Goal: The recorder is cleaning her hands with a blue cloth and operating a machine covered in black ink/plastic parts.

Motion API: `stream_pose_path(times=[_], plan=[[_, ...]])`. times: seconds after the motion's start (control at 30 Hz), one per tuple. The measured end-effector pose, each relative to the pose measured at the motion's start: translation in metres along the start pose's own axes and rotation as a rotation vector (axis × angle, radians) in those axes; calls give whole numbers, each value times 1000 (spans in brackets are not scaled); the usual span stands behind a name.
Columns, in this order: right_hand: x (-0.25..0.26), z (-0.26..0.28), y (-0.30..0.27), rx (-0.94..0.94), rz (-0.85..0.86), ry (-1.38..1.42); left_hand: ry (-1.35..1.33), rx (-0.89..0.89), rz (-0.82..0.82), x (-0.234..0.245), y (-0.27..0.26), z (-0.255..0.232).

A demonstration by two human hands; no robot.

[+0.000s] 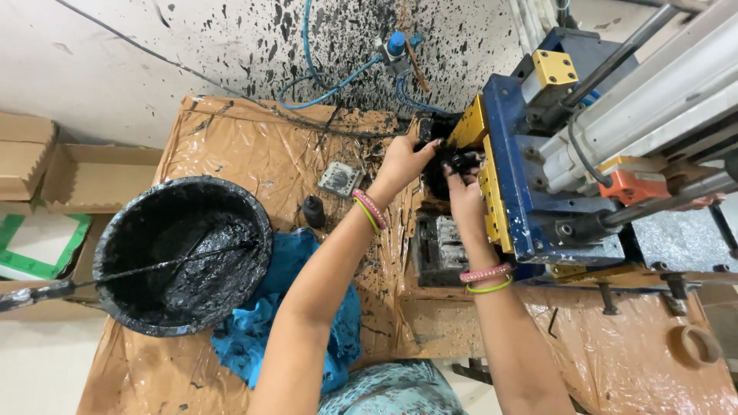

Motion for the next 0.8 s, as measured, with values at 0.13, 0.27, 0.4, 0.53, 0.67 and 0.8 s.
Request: stream_pose_path(times=[0.13, 0.27, 0.4, 0.53, 0.67, 0.8], plan=[[5, 58, -9, 228, -54, -104, 113, -24, -16, 2, -2, -6], [5, 70, -15, 149, -25, -95, 117, -47, -32, -4, -4, 2], [4, 81, -17, 351, -32, -379, 143, -194, -88, -11, 2, 11], [0, 79, -18, 599, 21, -584, -32, -192, -101, -2, -6, -4], [3, 118, -49, 614, 1, -726, 82, 118, -6, 5, 14, 2], [13, 157, -93, 15, 229, -503, -4, 145, 133, 0, 17, 2]])
Point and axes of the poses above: each hand's wrist, its own y-axis towards the middle knuckle, its own x-axis out of the back of the hand, z = x × y, the point moved 6 cm from there along y, towards the middle knuckle, and after that the axes turned 6 degrees about z, right-handed, at the moved point
